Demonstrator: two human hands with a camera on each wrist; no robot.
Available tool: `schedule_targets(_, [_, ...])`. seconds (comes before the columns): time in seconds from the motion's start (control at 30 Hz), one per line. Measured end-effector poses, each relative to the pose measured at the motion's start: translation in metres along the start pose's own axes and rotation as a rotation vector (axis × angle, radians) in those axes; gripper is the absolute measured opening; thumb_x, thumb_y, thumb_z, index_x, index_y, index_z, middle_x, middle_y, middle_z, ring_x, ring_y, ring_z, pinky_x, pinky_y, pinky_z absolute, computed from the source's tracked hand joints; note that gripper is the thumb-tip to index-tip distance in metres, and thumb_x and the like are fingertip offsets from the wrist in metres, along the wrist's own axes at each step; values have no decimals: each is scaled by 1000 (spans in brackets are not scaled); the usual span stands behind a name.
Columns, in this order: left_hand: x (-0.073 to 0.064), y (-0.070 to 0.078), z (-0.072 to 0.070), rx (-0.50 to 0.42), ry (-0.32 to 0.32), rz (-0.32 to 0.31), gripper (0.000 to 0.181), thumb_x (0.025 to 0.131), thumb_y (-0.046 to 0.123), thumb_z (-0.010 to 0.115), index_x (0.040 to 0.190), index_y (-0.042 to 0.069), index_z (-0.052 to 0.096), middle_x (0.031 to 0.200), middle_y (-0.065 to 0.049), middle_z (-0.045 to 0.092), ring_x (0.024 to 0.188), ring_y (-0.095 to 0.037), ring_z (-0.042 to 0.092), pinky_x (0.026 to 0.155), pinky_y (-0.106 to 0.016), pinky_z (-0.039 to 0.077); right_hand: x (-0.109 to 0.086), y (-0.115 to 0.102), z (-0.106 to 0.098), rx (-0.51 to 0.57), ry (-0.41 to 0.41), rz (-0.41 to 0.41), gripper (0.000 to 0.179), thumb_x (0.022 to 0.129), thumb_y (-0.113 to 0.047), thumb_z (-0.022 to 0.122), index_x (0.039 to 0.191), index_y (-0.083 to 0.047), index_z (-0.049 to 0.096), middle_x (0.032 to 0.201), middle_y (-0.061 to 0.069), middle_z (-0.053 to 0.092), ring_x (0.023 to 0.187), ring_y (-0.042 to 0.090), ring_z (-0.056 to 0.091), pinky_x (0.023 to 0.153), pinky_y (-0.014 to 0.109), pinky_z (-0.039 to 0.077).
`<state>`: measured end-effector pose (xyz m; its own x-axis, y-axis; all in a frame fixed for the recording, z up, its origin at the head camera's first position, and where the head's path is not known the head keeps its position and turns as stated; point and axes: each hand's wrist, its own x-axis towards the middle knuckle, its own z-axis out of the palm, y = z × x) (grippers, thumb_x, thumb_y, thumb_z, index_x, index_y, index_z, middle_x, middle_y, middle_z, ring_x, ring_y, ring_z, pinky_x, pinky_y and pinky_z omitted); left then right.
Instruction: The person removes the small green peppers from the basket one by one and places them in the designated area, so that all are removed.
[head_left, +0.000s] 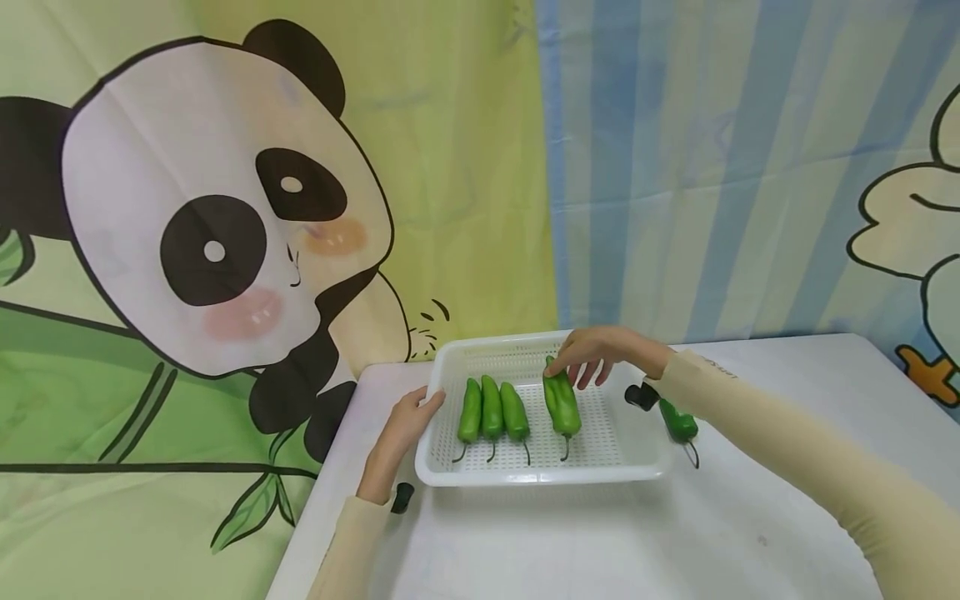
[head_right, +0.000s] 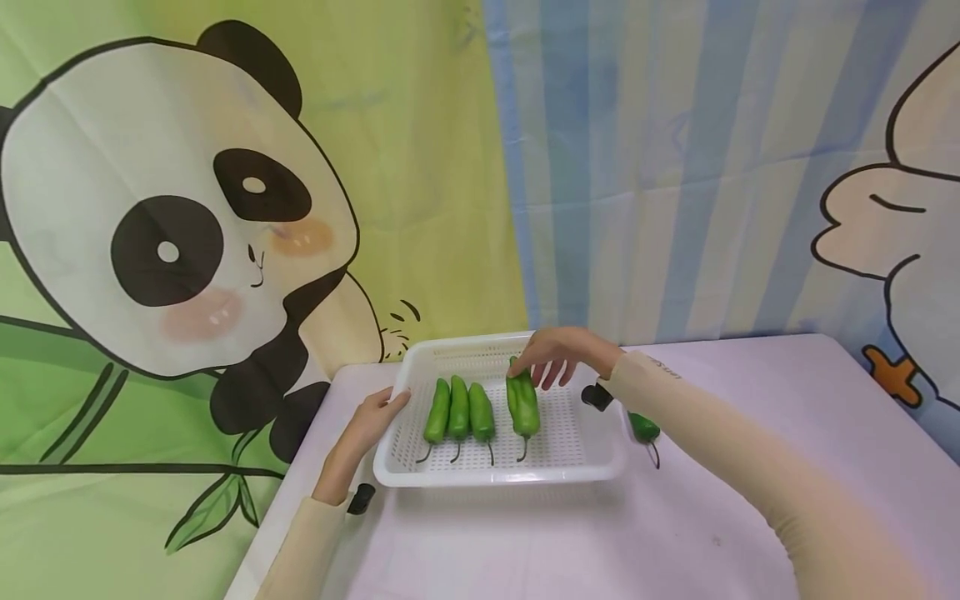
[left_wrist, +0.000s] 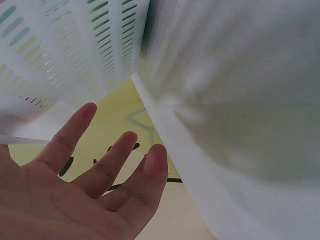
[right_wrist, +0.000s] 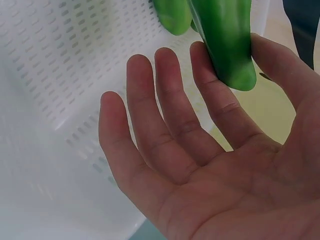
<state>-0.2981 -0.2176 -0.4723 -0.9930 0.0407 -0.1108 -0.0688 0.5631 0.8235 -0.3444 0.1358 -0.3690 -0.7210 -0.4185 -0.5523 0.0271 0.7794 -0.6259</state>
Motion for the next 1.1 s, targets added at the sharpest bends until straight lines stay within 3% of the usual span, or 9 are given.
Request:
schedule_targets(0.37, [1, -1, 0, 1, 3, -1, 55, 102, 47, 54, 145, 13, 53, 113, -15, 73, 84, -21, 75, 68, -37, 63, -18, 5, -18, 16, -18, 3, 48, 94, -50, 64, 125, -14, 67, 118, 11, 69, 115, 33, 67, 92, 47, 58])
schedule_targets(0.63, [1, -1, 1, 1, 5, -3, 55, 102, 47, 54, 145, 13, 53, 113, -14, 73, 85, -21, 75, 68, -36, 63, -27, 14, -25, 16, -30, 7, 48, 94, -52, 64, 121, -14, 69, 118, 11, 68, 112, 29, 68, 91, 47, 58])
schedule_targets(0.87, [0, -2, 1, 1, 7, -2, 57, 101, 48, 54, 146, 13, 53, 114, -15, 73, 86, -21, 75, 69, -36, 63, -35, 17, -31, 23, -39, -2, 56, 94, -53, 64, 132, -12, 62, 122, 14, 65, 117, 32, 66, 94, 49, 57])
schedule_targets(1.1, [1, -3, 1, -7, 2, 7, 54, 102, 48, 53, 144, 14, 55, 111, -14, 74, 83, -21, 75, 67, -36, 63, -42, 22, -38, 36, -32, -5, 53, 95, -51, 64, 132, -13, 64, 124, 15, 65, 117, 32, 66, 93, 48, 58])
